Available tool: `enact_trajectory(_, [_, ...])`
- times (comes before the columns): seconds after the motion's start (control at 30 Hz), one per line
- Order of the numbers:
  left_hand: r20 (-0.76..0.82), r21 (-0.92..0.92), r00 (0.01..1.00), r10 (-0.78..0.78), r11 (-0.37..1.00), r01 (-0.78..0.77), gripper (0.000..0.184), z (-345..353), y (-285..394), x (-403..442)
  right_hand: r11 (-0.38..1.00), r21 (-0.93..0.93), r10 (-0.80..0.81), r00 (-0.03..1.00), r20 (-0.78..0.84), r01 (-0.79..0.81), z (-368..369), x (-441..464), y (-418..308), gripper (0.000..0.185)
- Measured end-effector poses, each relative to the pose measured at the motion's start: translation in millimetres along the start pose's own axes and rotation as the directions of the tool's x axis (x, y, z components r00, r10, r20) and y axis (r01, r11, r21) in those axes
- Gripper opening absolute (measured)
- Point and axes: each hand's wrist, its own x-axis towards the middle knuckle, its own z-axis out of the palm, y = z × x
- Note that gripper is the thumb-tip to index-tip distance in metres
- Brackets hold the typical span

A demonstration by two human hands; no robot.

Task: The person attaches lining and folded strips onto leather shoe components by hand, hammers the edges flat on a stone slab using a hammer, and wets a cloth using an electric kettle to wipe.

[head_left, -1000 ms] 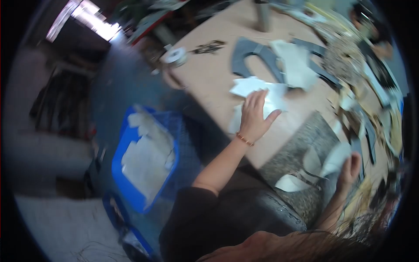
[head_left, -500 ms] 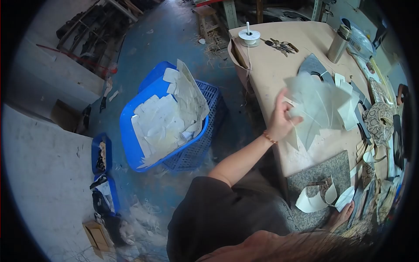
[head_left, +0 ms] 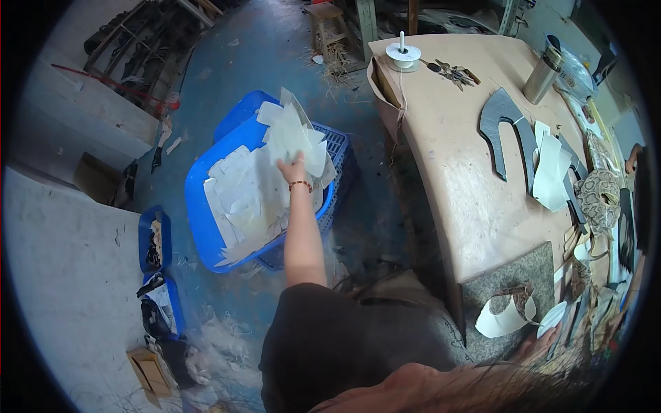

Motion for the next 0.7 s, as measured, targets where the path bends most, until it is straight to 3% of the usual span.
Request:
enact_trajectory(0.03, [0.040, 0.365, 0.998, -0.054, 0.931, 0.036, 0.076, 2.8, -19.2, 17.0, 0.999, 0.047, -0.004, 1.000, -0.002, 0.004, 22.1, -10.2, -9.8, 0.043])
enact_trajectory(0.07, [0.054, 0.396, 0.990, 0.130, 0.907, -0.141, 0.075, 7.8, -20.2, 7.6, 0.995, 0.099, -0.013, 1.000, -0.008, 0.014, 34.9, -14.8, -16.9, 0.045])
enact_trajectory(0.13, [0.104, 0.449, 0.875, 0.473, 0.762, -0.466, 0.073, 22.8, -25.1, -41.9, 0.989, 0.142, 0.043, 0.999, 0.011, -0.044, 31.0, -14.9, -23.6, 0.047])
enact_trajectory(0.2, [0.150, 0.113, 0.686, 0.712, 0.677, -0.727, 0.067, 41.5, 25.9, -121.8, 0.989, 0.139, 0.047, 0.999, -0.018, -0.044, 27.6, -11.0, -32.4, 0.047])
enact_trajectory(0.23, [0.231, -0.140, 0.591, 0.773, 0.627, -0.766, 0.058, 43.6, 65.3, -170.4, 0.996, 0.071, 0.059, 0.996, -0.073, -0.054, 47.7, -18.9, -49.3, 0.048])
enact_trajectory(0.27, [0.287, -0.254, 0.502, 0.816, 0.570, -0.782, 0.051, 52.1, 92.6, -218.0, 1.000, 0.014, 0.011, 1.000, -0.026, -0.011, 60.9, -23.5, -53.1, 0.048])
enact_trajectory(0.3, [0.395, -0.396, 0.439, 0.807, 0.581, -0.711, 0.045, 58.1, 114.4, -266.4, 0.998, -0.042, -0.037, 0.999, 0.019, 0.038, 69.3, -27.0, -57.4, 0.048])
enact_trajectory(0.33, [0.492, -0.543, 0.291, 0.820, 0.551, -0.634, 0.040, 65.5, 118.8, -307.6, 0.991, -0.094, -0.088, 0.994, 0.059, 0.094, 75.1, -24.7, -61.6, 0.047])
enact_trajectory(0.37, [0.532, -0.726, 0.055, 0.845, 0.488, -0.484, 0.034, 73.5, 129.2, -345.4, 0.993, -0.041, -0.097, 0.975, 0.199, 0.107, 76.2, -20.2, -60.3, 0.046])
enact_trajectory(0.4, [0.528, -0.809, -0.160, 0.834, 0.436, -0.395, 0.028, 81.5, 136.2, -380.1, 0.992, 0.002, -0.117, 0.942, 0.314, 0.123, 72.6, -17.1, -56.1, 0.045])
enact_trajectory(0.43, [0.579, -0.811, -0.308, 0.755, 0.496, -0.310, 0.025, 90.7, 142.3, -407.9, 0.997, -0.058, -0.041, 0.985, 0.167, 0.051, 81.7, -17.9, -55.4, 0.041])
enact_trajectory(0.47, [0.594, -0.796, -0.470, 0.654, 0.561, -0.227, 0.023, 96.6, 147.0, -435.0, 0.988, -0.097, -0.111, 0.992, 0.060, 0.117, 90.7, -20.0, -50.6, 0.039])
enact_trajectory(0.53, [0.661, -0.623, -0.560, 0.500, 0.781, -0.037, 0.021, 105.6, 155.7, -486.1, 0.992, -0.029, -0.115, 0.984, 0.133, 0.120, 123.5, -34.0, -78.3, 0.037])
enact_trajectory(0.57, [0.680, -0.416, -0.667, 0.304, 0.909, -0.010, 0.025, 114.3, 153.9, -507.7, 0.962, -0.197, -0.173, 0.980, 0.095, 0.189, 133.4, -38.6, -87.0, 0.032])
enact_trajectory(0.6, [0.591, -0.306, -0.764, 0.261, 0.948, 0.087, 0.030, 122.1, 151.8, -527.4, 0.945, -0.260, -0.188, 0.980, 0.063, 0.198, 139.2, -44.4, -95.4, 0.027])
enact_trajectory(0.63, [0.520, -0.260, -0.840, 0.154, 0.965, 0.016, 0.035, 122.3, 160.8, -543.2, 0.954, -0.224, -0.188, 0.980, 0.063, 0.198, 139.5, -50.5, -100.3, 0.026])
enact_trajectory(0.7, [0.533, -0.223, -0.844, 0.063, 0.973, -0.068, 0.026, 116.4, 160.5, -571.2, 0.964, -0.177, -0.188, 0.979, 0.073, 0.198, 136.2, -57.0, -100.6, 0.025])
